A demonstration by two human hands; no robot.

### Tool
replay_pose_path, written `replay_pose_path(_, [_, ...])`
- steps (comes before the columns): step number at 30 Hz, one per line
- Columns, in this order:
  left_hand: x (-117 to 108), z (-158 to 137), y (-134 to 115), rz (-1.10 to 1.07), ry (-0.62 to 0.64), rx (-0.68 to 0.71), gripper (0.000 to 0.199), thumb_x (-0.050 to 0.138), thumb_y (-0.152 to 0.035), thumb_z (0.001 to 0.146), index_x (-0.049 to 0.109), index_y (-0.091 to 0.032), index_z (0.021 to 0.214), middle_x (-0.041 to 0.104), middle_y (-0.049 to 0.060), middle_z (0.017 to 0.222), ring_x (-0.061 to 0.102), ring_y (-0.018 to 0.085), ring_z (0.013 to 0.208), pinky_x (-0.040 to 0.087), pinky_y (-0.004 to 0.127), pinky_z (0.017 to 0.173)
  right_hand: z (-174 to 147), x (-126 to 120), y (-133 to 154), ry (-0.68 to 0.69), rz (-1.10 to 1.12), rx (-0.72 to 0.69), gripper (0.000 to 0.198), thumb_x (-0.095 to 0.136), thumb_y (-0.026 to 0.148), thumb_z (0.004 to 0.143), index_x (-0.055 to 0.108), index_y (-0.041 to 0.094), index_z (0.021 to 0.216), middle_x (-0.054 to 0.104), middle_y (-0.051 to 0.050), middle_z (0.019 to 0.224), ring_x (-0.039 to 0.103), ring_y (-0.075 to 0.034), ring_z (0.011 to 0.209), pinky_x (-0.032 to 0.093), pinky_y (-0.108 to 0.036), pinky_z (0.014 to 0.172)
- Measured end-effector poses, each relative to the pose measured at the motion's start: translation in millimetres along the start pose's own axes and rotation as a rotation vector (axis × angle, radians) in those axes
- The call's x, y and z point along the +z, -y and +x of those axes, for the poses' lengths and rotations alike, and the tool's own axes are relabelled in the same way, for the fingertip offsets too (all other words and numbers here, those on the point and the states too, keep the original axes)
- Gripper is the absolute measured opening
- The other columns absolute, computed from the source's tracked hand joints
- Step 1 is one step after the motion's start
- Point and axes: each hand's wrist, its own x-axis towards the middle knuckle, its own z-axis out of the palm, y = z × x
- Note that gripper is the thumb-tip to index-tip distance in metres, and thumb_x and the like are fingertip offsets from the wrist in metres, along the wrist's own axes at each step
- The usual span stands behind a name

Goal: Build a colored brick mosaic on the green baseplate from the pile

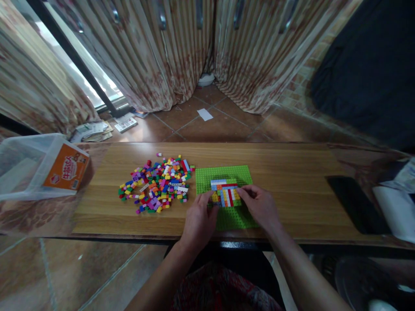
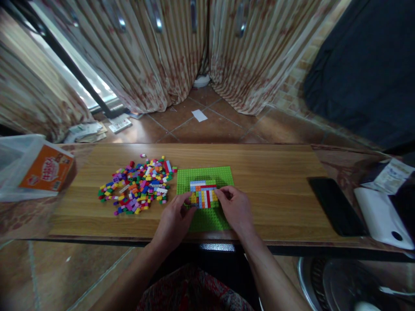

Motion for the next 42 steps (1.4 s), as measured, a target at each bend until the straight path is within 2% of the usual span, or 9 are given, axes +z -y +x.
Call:
replay_pose_path(4, [0.7, 1.2, 1.2, -0.027, -0.006, -0.017, 0.034, 0.058, -0.012, 0.08, 0.057, -0.02, 0.112, 0.061, 0.004, 0.095, 0.059, 0.016, 0.083, 0.049, 0.031, 0.077, 1.3, 0.1, 1.1, 0.024, -0.035, 0.008, 0.036, 0.057, 0.052, 0.079, 0.069, 0.018, 0.074, 0.068, -0.004, 0.067, 0.058, -0.018, 0.06, 0.041, -0.028, 0.056])
replay_pose_path(14, [1.1, 2.9, 9.1, -0.119, -0.011, -0.003, 0.029, 0.059, -0.012, 0.078, 0.059, -0.02, 0.105, 0.061, 0.001, 0.091, 0.057, 0.013, 0.075, 0.048, 0.028, 0.072, -2.3, 3.0, 1.5, 0.028, -0.196, -0.071, 0.041, 0.044, 0.053, 0.086, 0.061, 0.021, 0.065, 0.062, -0.001, 0.059, 0.054, -0.015, 0.055, 0.034, -0.026, 0.053])
replay_pose_path(21, [2.5, 2.4, 14.1, -0.213, -0.023, -0.001, 0.03, 0.059, -0.015, 0.077, 0.059, -0.02, 0.106, 0.061, 0.001, 0.095, 0.056, 0.01, 0.07, 0.047, 0.025, 0.066, 15.0, -4.9, 3.5, 0.175, -0.12, 0.012, 0.057, 0.029, 0.057, 0.09, 0.065, 0.019, 0.067, 0.065, -0.004, 0.061, 0.057, -0.016, 0.054, 0.037, -0.026, 0.054])
replay_pose_path(26, [4.2, 2.9, 14.8, -0.249, -0.018, -0.028, 0.031, 0.06, -0.016, 0.076, 0.059, -0.019, 0.106, 0.059, 0.0, 0.093, 0.054, 0.009, 0.065, 0.046, 0.024, 0.063, 15.7, -0.6, 6.1, 0.121, -0.336, -0.092, 0.05, 0.04, 0.057, 0.087, 0.059, 0.021, 0.058, 0.06, -0.002, 0.057, 0.054, -0.016, 0.056, 0.032, -0.026, 0.053])
replay_pose_path(33, [3.6, 4.1, 11.4, -0.237, -0.01, -0.041, 0.032, 0.06, -0.012, 0.073, 0.059, -0.02, 0.104, 0.059, -0.001, 0.09, 0.053, 0.009, 0.067, 0.046, 0.025, 0.066, 14.4, 0.4, -0.4, 0.141, -0.398, -0.142, 0.05, 0.037, 0.055, 0.089, 0.059, 0.021, 0.059, 0.059, -0.001, 0.056, 0.052, -0.015, 0.054, 0.031, -0.025, 0.052])
replay_pose_path(39, [4.7, -19.1, 8.9, -0.186, -0.064, 0.002, 0.032, 0.058, -0.013, 0.076, 0.058, -0.02, 0.108, 0.062, 0.005, 0.099, 0.057, 0.016, 0.083, 0.048, 0.032, 0.079, 12.7, -3.3, -2.7, 0.128, -0.424, -0.153, 0.051, 0.037, 0.057, 0.088, 0.067, 0.022, 0.066, 0.064, -0.004, 0.058, 0.058, -0.019, 0.056, 0.036, -0.028, 0.053])
replay_pose_path(42, [-6.1, -42.8, 14.5, -0.19, -0.066, 0.016, 0.027, 0.056, -0.016, 0.079, 0.06, -0.021, 0.105, 0.063, 0.006, 0.097, 0.058, 0.016, 0.079, 0.048, 0.031, 0.076, 10.1, -3.6, -4.3, 0.104, -0.458, -0.177, 0.052, 0.035, 0.056, 0.088, 0.068, 0.022, 0.067, 0.065, -0.005, 0.058, 0.059, -0.021, 0.056, 0.037, -0.029, 0.053])
